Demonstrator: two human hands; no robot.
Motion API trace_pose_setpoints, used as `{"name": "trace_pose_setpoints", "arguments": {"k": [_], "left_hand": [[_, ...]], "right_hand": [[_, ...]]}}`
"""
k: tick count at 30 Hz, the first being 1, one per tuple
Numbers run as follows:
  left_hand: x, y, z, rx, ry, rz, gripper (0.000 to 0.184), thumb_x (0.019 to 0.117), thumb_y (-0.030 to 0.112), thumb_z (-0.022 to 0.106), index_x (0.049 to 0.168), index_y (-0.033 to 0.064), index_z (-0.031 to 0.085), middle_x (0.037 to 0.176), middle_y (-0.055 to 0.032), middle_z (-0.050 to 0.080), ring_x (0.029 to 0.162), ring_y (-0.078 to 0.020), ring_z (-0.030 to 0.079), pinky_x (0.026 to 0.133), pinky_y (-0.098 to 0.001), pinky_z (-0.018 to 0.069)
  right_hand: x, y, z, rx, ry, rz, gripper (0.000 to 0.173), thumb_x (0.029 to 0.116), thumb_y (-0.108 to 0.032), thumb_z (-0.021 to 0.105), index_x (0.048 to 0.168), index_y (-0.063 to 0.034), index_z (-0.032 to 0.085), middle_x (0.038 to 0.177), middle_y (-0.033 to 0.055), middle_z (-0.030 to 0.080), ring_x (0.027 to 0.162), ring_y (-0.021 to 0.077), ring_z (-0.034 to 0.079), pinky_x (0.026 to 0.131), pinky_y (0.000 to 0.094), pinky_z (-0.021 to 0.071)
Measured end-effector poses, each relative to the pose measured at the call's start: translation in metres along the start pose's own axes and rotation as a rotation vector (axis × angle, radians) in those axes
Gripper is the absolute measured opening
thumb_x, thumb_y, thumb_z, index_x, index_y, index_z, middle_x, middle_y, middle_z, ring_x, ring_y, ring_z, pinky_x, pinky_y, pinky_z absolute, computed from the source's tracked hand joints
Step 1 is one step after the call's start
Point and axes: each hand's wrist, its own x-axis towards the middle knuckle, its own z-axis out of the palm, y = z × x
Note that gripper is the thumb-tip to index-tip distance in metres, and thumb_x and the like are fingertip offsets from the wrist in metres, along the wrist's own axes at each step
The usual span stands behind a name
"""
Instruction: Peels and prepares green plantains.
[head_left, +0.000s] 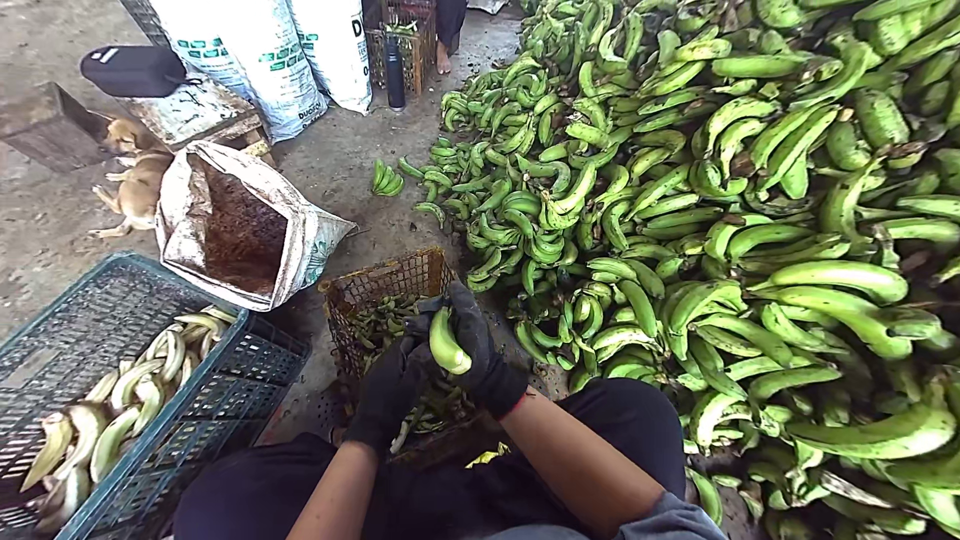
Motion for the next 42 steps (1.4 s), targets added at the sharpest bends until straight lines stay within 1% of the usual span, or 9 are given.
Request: {"name": "trace_pose_setpoints", "arguments": {"k": [4,8,11,14,21,24,31,36,42], "left_hand": [[-0.001,0.009,-0.044,0.399,0.024,0.041,0.058,0.1054,0.052,0.040,0.133,0.0060,0.062,0.119,-0.0204,0.069,0.108,-0.0400,0.067,0.090,-0.0628,0.0515],[0.017,-0.012,-0.084,0.536,0.102,0.018,0.037,0.1032,0.039,0.054,0.123,0.0104,0.066,0.109,-0.0194,0.070,0.098,-0.0419,0.069,0.078,-0.0659,0.0531],[0.034,-0.065,-0.125,0.008,0.389,-0.196,0.038,0.1110,0.035,0.038,0.126,0.0089,0.062,0.100,-0.0146,0.068,0.086,-0.0291,0.068,0.075,-0.0524,0.0567],[0.021,-0.076,-0.161,-0.975,0.693,-0.170,0.054,0.1081,0.059,0.028,0.106,0.0178,0.063,0.068,0.0049,0.052,0.056,-0.0098,0.053,0.062,-0.0320,0.0552],[0.006,-0.089,-0.175,-1.282,0.830,-0.011,0.052,0.1107,0.050,0.021,0.105,0.0191,0.064,0.072,0.0053,0.059,0.058,-0.0083,0.057,0.064,-0.0293,0.0569],[0.003,-0.090,-0.178,-1.248,0.845,0.007,0.058,0.1101,0.052,0.019,0.107,0.0180,0.065,0.074,0.0032,0.062,0.060,-0.0102,0.059,0.063,-0.0320,0.0580],[0.006,-0.080,-0.177,-1.181,0.801,0.145,0.058,0.1112,0.046,0.013,0.102,0.0159,0.062,0.076,0.0002,0.066,0.056,-0.0100,0.059,0.056,-0.0276,0.0572],[0.011,-0.071,-0.170,-1.121,0.735,0.097,0.057,0.1106,0.049,0.015,0.104,0.0171,0.062,0.080,0.0011,0.065,0.056,-0.0085,0.058,0.053,-0.0245,0.0553],[0.017,-0.057,-0.157,-1.052,0.608,0.073,0.060,0.1103,0.051,0.016,0.111,0.0154,0.064,0.072,0.0040,0.063,0.055,-0.0065,0.058,0.051,-0.0229,0.0545]], "right_hand": [[-0.003,-0.018,-0.013,-0.338,-0.286,0.212,0.046,0.1088,-0.037,0.031,0.129,-0.0024,0.054,0.105,0.0095,0.066,0.091,0.0158,0.066,0.081,0.0327,0.0578],[0.006,-0.031,0.013,-0.531,-0.454,0.582,0.030,0.1046,-0.031,0.043,0.120,-0.0099,0.058,0.081,0.0017,0.064,0.061,0.0088,0.061,0.054,0.0232,0.0546],[0.024,-0.031,0.040,-0.833,-0.497,0.736,0.036,0.1038,-0.035,0.052,0.129,-0.0096,0.056,0.083,0.0048,0.065,0.061,0.0109,0.060,0.054,0.0250,0.0525],[0.065,-0.017,0.077,-1.007,-0.416,0.716,0.032,0.1058,-0.035,0.051,0.123,-0.0084,0.057,0.083,0.0037,0.065,0.060,0.0105,0.059,0.054,0.0255,0.0522],[0.173,-0.006,0.178,-1.196,-0.236,0.110,0.048,0.1090,-0.042,0.041,0.142,-0.0097,0.051,0.125,0.0181,0.064,0.101,0.0282,0.068,0.084,0.0471,0.0575],[0.172,-0.004,0.127,-1.884,-0.327,-0.147,0.036,0.1088,-0.020,0.045,0.137,-0.0006,0.058,0.126,0.0236,0.063,0.112,0.0388,0.065,0.094,0.0562,0.0526],[0.101,0.095,-0.096,-2.093,-0.179,0.998,0.055,0.0971,-0.048,0.058,0.129,-0.0031,0.064,0.131,0.0224,0.064,0.124,0.0410,0.060,0.100,0.0660,0.0470],[0.077,0.126,-0.133,-2.076,0.001,0.911,0.046,0.0969,-0.033,0.061,0.136,-0.0089,0.058,0.136,0.0194,0.061,0.123,0.0406,0.060,0.097,0.0636,0.0495],[0.082,0.083,-0.135,-1.714,-0.025,0.815,0.054,0.0989,-0.045,0.059,0.133,-0.0032,0.059,0.126,0.0229,0.064,0.119,0.0384,0.062,0.100,0.0606,0.0478]]}}
